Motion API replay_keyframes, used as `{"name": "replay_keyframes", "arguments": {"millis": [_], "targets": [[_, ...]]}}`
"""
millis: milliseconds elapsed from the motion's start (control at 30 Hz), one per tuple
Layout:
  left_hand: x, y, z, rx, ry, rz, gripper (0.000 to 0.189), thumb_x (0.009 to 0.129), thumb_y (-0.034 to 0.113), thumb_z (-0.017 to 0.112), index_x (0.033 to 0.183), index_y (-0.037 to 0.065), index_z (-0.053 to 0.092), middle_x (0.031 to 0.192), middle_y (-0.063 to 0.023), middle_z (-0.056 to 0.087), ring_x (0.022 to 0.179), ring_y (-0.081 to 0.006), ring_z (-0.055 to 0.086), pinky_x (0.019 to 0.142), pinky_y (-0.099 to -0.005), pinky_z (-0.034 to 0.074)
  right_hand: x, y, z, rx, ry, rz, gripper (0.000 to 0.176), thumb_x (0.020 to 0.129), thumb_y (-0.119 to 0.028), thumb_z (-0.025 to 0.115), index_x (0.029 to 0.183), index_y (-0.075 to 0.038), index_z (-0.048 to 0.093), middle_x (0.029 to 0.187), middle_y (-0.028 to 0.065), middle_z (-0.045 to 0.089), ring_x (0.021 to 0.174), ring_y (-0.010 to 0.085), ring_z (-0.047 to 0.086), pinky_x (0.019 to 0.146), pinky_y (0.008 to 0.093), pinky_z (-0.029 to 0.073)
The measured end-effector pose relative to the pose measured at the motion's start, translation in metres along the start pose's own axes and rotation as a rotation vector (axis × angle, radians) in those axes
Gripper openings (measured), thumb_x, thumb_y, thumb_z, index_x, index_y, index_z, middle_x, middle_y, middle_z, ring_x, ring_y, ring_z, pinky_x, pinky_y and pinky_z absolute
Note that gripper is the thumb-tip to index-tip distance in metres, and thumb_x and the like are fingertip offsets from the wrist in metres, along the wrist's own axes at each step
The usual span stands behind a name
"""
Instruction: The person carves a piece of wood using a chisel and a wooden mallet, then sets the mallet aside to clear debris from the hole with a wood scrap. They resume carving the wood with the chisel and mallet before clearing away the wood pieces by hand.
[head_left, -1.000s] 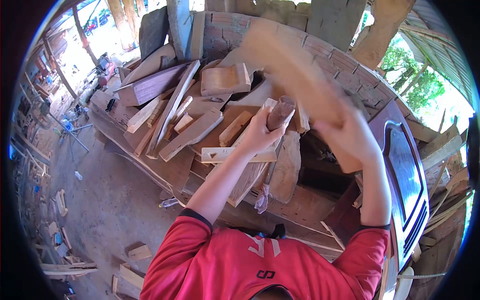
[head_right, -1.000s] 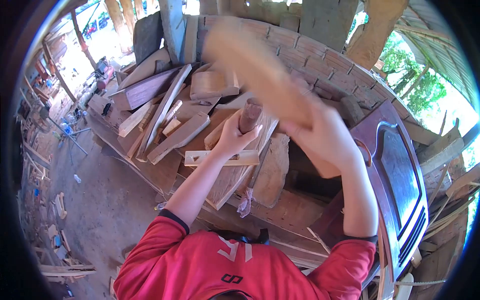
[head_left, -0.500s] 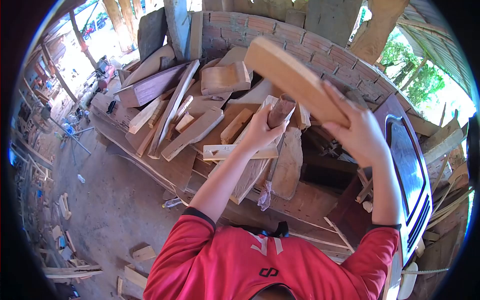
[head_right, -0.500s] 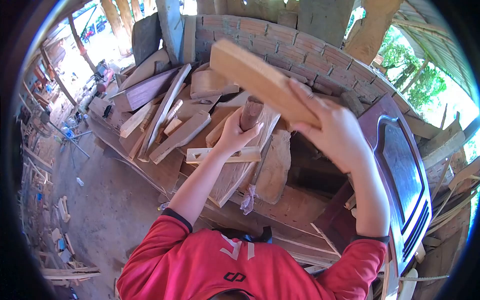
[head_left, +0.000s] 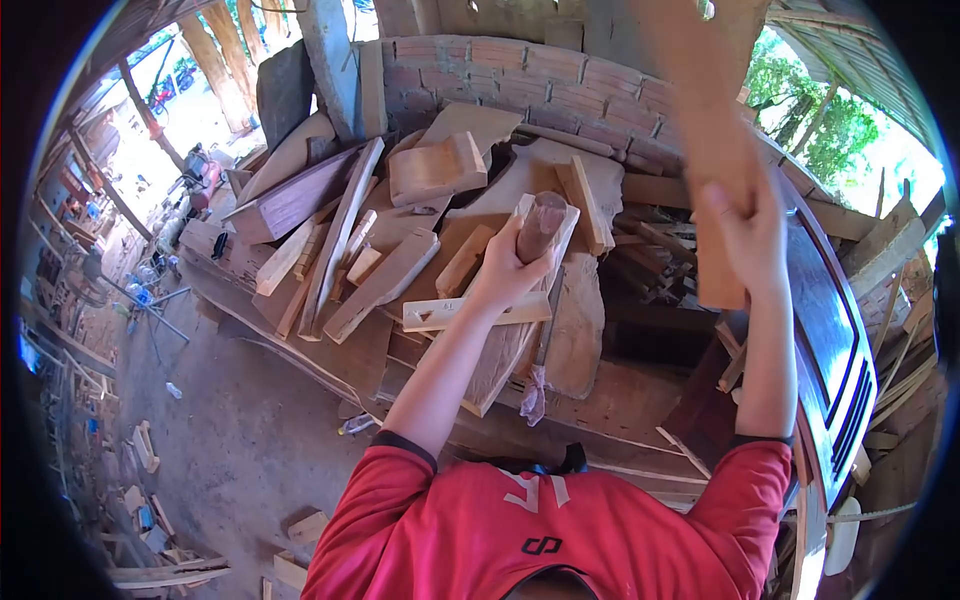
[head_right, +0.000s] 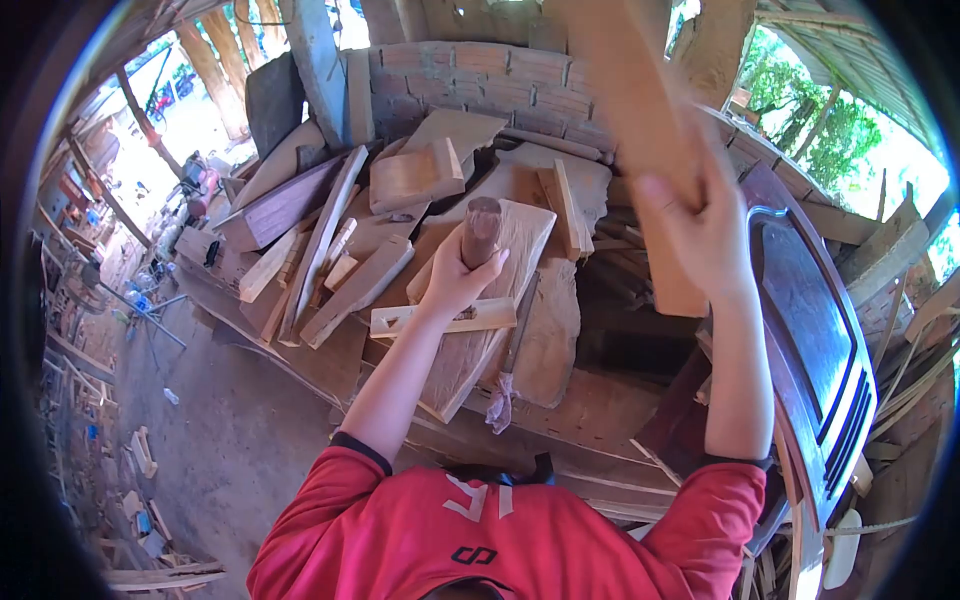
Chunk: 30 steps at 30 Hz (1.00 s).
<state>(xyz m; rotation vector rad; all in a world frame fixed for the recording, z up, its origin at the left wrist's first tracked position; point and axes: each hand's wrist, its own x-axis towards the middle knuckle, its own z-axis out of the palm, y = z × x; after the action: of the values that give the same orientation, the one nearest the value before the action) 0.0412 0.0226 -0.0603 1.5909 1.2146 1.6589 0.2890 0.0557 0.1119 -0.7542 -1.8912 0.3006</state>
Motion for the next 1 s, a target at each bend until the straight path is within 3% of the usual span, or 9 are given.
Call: {"name": "replay_keyframes", "arguments": {"millis": [100, 200, 400, 533, 600, 633, 833, 900, 1000], "targets": [[0.001, 0.002, 0.002, -0.013, 0.033, 0.056, 0.019, 0.077, 0.009, 0.065, 0.091, 0.005, 0.052, 0.075, 0.0042, 0.052, 0.069, -0.0037, 0.045, 0.065, -0.0220, 0.039, -0.008, -0.009, 0.010, 0.494, 0.160, 0.328, 0.065, 0.079, -0.016, 0.065, 0.134, -0.002, 0.033, 0.125, 0.0203, 0.049, 0.110, 0.0267, 0.054, 0.096, 0.0403, 0.040], [0.001, 0.002, 0.002, -0.054, 0.023, 0.047, 0.018, 0.077, 0.009, 0.065, 0.090, 0.005, 0.052, 0.072, 0.0051, 0.051, 0.065, -0.0033, 0.044, 0.061, -0.0215, 0.038, -0.021, -0.022, 0.021, -0.294, -0.670, 0.024, 0.068, 0.078, -0.019, 0.065, 0.137, -0.013, 0.031, 0.119, 0.0241, 0.051, 0.104, 0.0357, 0.056, 0.094, 0.0403, 0.042], [0.003, 0.008, 0.000, -0.024, 0.013, 0.053, 0.016, 0.078, 0.008, 0.064, 0.087, 0.006, 0.051, 0.071, 0.0057, 0.049, 0.063, -0.0025, 0.043, 0.058, -0.0203, 0.037, -0.009, -0.002, 0.016, -0.233, -0.158, -0.251, 0.066, 0.082, -0.018, 0.061, 0.139, -0.010, 0.027, 0.124, 0.0162, 0.051, 0.098, 0.0293, 0.060, 0.089, 0.0393, 0.046], [0.004, -0.002, 0.001, -0.057, 0.051, 0.085, 0.016, 0.078, 0.008, 0.064, 0.087, 0.007, 0.051, 0.071, 0.0054, 0.049, 0.063, -0.0025, 0.043, 0.058, -0.0203, 0.037, -0.017, -0.010, 0.026, 0.482, 0.117, 0.193, 0.066, 0.084, -0.019, 0.058, 0.140, -0.012, 0.023, 0.122, 0.0160, 0.052, 0.094, 0.0298, 0.062, 0.085, 0.0407, 0.048], [0.005, -0.004, 0.001, -0.081, 0.024, 0.049, 0.017, 0.078, 0.009, 0.065, 0.088, 0.007, 0.051, 0.074, 0.0051, 0.050, 0.065, -0.0028, 0.044, 0.060, -0.0209, 0.037, -0.022, -0.021, 0.033, -0.360, -0.645, -0.077, 0.066, 0.083, -0.024, 0.059, 0.140, -0.017, 0.025, 0.121, 0.0197, 0.052, 0.093, 0.0384, 0.060, 0.085, 0.0410, 0.048], [0.005, -0.003, 0.001, -0.085, 0.021, 0.051, 0.017, 0.078, 0.009, 0.065, 0.088, 0.007, 0.051, 0.074, 0.0051, 0.050, 0.065, -0.0028, 0.044, 0.060, -0.0209, 0.037, -0.019, -0.023, 0.028, -0.364, -0.644, -0.076, 0.066, 0.083, -0.024, 0.059, 0.140, -0.017, 0.025, 0.121, 0.0197, 0.052, 0.093, 0.0384, 0.060, 0.085, 0.0410, 0.048], [0.003, 0.001, 0.000, -0.079, 0.021, 0.027, 0.020, 0.078, 0.010, 0.064, 0.092, 0.006, 0.052, 0.077, 0.0048, 0.051, 0.072, -0.0035, 0.045, 0.067, -0.0222, 0.039, -0.005, -0.009, 0.018, -0.174, 0.087, -0.164, 0.064, 0.081, -0.017, 0.061, 0.137, -0.010, 0.031, 0.130, 0.0205, 0.045, 0.114, 0.0331, 0.050, 0.094, 0.0385, 0.041], [0.002, 0.002, -0.003, -0.026, -0.023, 0.030, 0.021, 0.078, 0.010, 0.064, 0.094, 0.005, 0.053, 0.080, 0.0038, 0.052, 0.075, -0.0046, 0.046, 0.070, -0.0238, 0.039, -0.015, 0.000, 0.030, 0.379, 0.138, 0.066, 0.063, 0.080, -0.014, 0.061, 0.135, -0.006, 0.033, 0.132, 0.0191, 0.044, 0.116, 0.0288, 0.049, 0.094, 0.0381, 0.040], [0.004, -0.006, -0.001, -0.093, -0.020, 0.043, 0.025, 0.077, 0.010, 0.064, 0.099, 0.004, 0.054, 0.086, 0.0018, 0.054, 0.081, -0.0059, 0.047, 0.074, -0.0251, 0.040, -0.029, -0.027, 0.031, -0.359, -0.667, -0.030, 0.065, 0.081, -0.013, 0.059, 0.138, -0.008, 0.027, 0.120, 0.0206, 0.053, 0.110, 0.0287, 0.054, 0.091, 0.0374, 0.042]]}}
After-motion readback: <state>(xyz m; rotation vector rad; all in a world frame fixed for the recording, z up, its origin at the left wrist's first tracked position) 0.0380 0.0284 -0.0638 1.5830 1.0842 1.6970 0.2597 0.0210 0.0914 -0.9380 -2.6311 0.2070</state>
